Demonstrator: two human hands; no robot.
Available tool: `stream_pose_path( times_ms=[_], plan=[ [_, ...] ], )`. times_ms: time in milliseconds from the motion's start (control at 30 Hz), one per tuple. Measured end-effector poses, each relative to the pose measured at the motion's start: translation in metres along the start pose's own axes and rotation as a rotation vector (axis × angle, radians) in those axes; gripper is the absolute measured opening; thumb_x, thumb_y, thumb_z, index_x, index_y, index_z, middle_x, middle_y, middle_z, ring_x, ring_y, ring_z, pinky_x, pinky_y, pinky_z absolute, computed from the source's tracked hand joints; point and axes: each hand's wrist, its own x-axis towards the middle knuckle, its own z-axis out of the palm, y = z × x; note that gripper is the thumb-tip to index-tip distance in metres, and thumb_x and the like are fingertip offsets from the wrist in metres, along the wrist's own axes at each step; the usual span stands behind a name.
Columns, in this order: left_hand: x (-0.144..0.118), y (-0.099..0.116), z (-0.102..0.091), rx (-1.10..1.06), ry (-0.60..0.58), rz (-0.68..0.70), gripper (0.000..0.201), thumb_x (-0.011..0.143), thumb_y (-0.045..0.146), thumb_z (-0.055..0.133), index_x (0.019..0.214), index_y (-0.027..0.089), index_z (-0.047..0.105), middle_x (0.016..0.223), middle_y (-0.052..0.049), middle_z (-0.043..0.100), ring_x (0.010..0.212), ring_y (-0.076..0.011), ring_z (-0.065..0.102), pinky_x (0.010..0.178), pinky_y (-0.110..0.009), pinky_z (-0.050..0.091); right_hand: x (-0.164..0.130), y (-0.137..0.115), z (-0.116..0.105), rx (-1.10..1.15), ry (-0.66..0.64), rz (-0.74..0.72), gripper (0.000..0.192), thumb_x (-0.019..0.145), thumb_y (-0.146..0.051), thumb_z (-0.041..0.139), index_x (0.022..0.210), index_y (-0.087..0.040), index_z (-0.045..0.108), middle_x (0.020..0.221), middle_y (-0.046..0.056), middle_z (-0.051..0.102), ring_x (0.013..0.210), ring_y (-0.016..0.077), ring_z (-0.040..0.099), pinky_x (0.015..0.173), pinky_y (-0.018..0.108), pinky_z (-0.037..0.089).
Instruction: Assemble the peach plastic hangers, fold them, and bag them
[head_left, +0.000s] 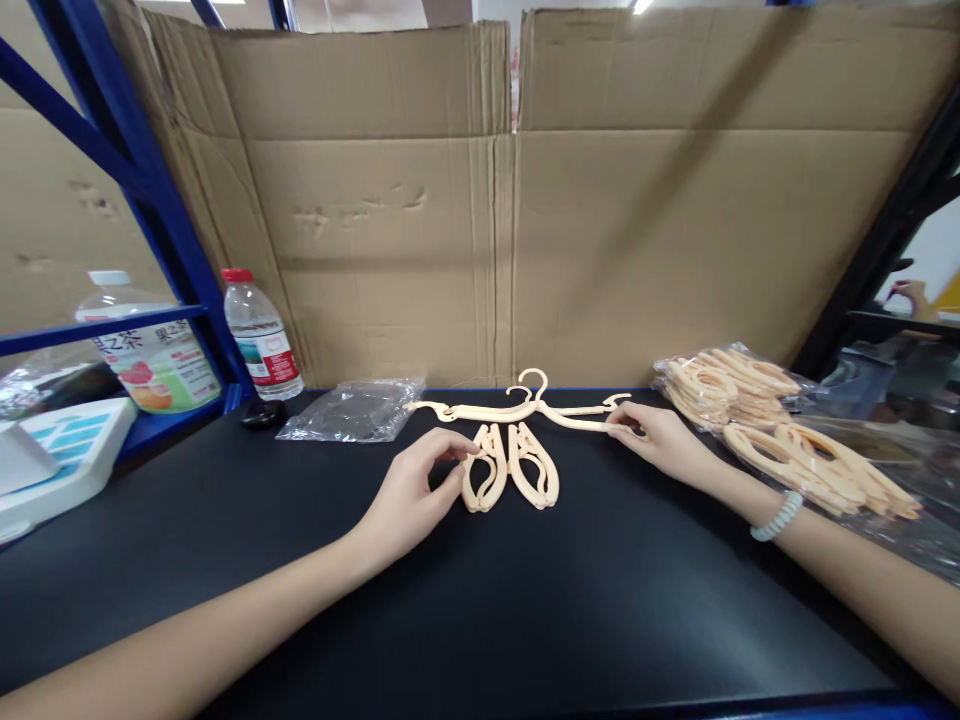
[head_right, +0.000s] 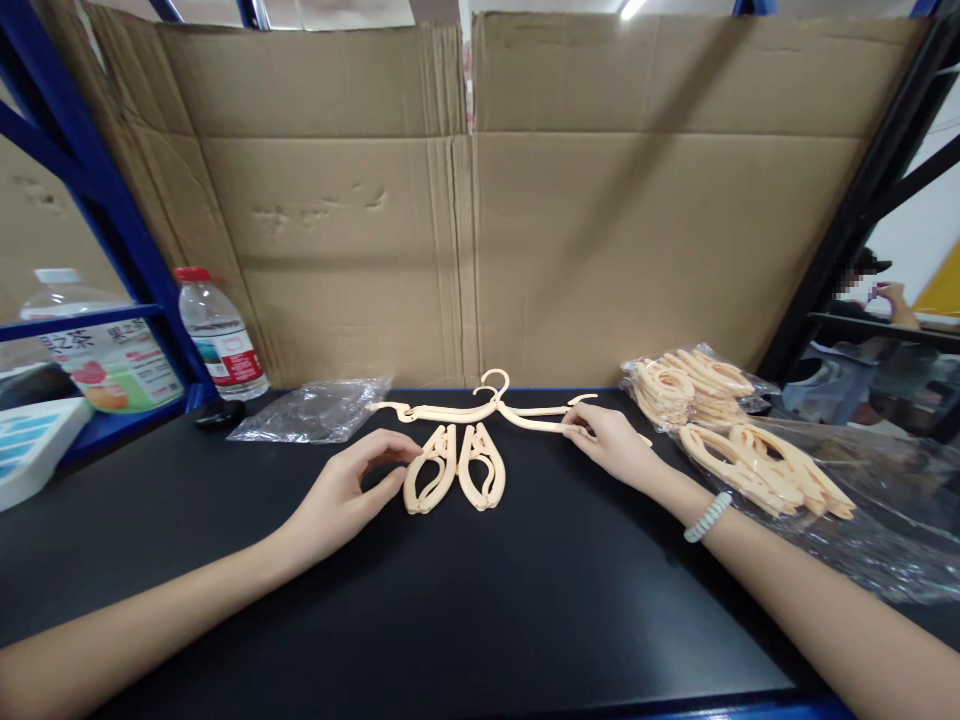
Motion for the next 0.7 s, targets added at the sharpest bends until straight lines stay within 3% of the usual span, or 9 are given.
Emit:
stream_pose_path(
  times_ms=[233,500,700],
  plan=[
    [0.004,-0.009,0.0,-0.188,0.08,-0.194,0.023,0.074,0.024,0.055,0.096,0.017,0.058,0.102,-0.006,0.063,0.101,-0.0201,0.061,0.095,-0.041,0.048,-0.001,-0.004,-0.01,0.082,0.131,0.055,0.018,0.085,-0.034,0.05,0.091,-0.021,0.06,0.086,0.005,0.07,0.075,0.0203,0.065,0.067,0.033,0.051],
    [0.007,-0.013,-0.002,-0.285,0.144,-0.367,0.033,0.071,0.025,0.058,0.103,0.014,0.055,0.113,-0.012,0.061,0.105,-0.0228,0.06,0.099,-0.044,0.044,-0.002,-0.011,-0.036,-0.026,0.232,0.029,0.021,0.085,-0.033,0.051,0.094,-0.02,0.065,0.082,0.006,0.068,0.07,0.0202,0.06,0.063,0.034,0.05],
    [0.005,-0.01,0.001,-0.341,0.224,-0.393,0.054,0.076,0.026,0.057,0.126,0.019,0.039,0.128,-0.014,0.051,0.11,-0.0236,0.059,0.097,-0.043,0.045,-0.004,-0.025,-0.037,-0.033,0.205,-0.015,0.019,0.086,-0.033,0.049,0.09,-0.021,0.063,0.078,0.005,0.066,0.067,0.0192,0.059,0.06,0.033,0.048]
  ],
)
